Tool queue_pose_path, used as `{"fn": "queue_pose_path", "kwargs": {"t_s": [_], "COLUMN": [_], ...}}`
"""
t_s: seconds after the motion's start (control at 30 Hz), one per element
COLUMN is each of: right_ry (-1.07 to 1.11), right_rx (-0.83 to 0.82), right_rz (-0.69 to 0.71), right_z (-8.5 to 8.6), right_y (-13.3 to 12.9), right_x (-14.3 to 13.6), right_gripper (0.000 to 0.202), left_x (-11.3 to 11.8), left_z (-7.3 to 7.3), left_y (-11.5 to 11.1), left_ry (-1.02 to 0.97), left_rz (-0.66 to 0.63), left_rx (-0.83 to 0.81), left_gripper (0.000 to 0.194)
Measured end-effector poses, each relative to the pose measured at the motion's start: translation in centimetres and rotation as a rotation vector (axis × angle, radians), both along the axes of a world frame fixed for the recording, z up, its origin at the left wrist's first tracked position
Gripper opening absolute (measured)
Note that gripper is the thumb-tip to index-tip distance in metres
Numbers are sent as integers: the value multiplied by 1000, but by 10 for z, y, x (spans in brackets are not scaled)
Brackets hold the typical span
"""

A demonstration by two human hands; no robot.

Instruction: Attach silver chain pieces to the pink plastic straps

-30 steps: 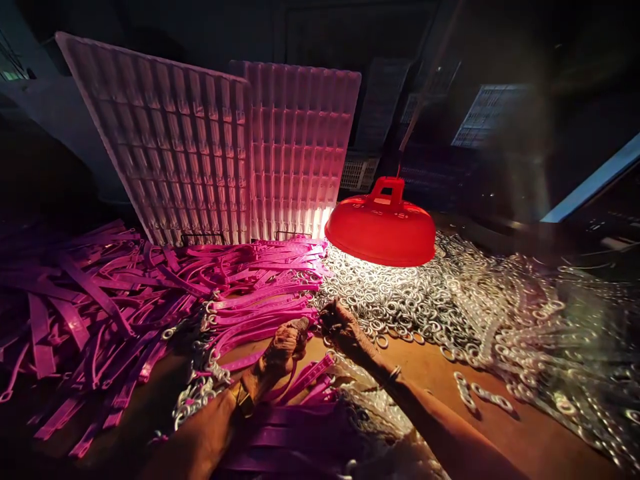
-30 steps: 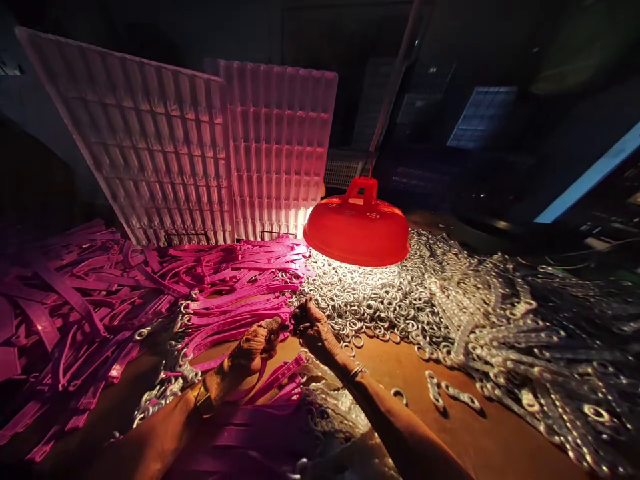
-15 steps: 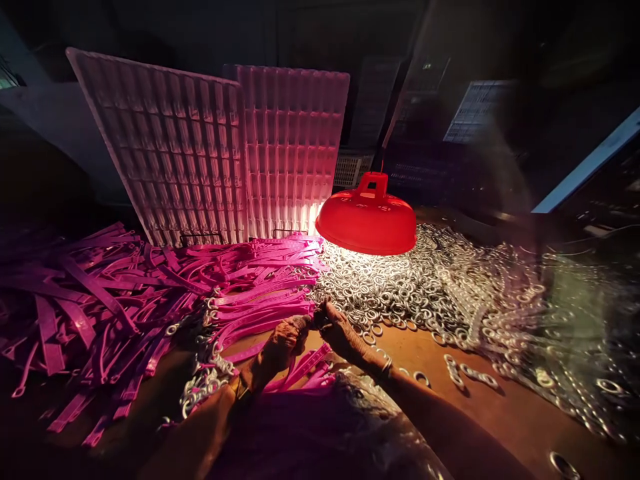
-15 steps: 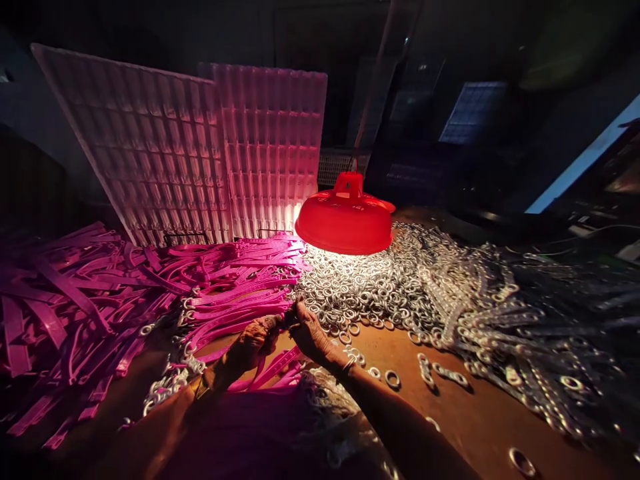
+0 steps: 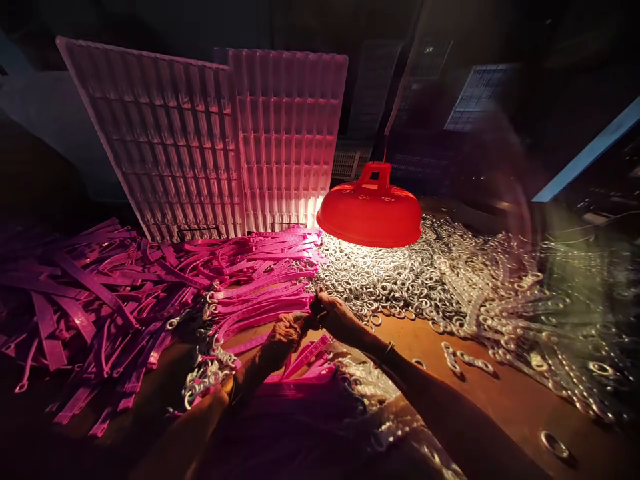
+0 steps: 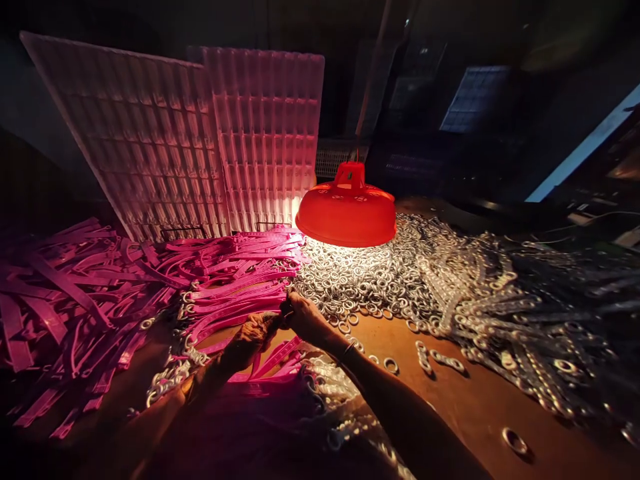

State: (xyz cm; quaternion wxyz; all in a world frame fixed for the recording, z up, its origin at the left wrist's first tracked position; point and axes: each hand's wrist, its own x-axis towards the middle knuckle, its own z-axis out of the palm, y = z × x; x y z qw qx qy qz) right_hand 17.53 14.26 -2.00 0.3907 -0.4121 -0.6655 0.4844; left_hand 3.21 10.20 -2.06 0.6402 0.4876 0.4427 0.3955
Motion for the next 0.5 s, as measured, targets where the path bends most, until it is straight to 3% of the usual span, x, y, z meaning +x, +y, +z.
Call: {"fn": "queue_pose_path", "kwargs": {"t_s": [0.1, 0.27, 0.4, 0.5], "right_ry": [-108, -253, -323, -415], "right_rx": [72, 151, 172, 167], "right_rz": [19, 167, 179, 128], "right_z": [14, 48, 61, 61], "right_y": [1, -21, -65, -101], "right_x": [1, 13, 22, 26], "right_gripper": [29, 29, 30, 26], "left_x": [0, -7, -15, -16], "left_z": [13, 52, 78, 85], "left_y": [2, 7, -7, -28], "left_ry": [26, 40, 157, 157], "left_rz": [15, 30, -137, -291], "left_rx": [-9, -211, -174, -150], "left_gripper": [30, 35, 29, 27]}}
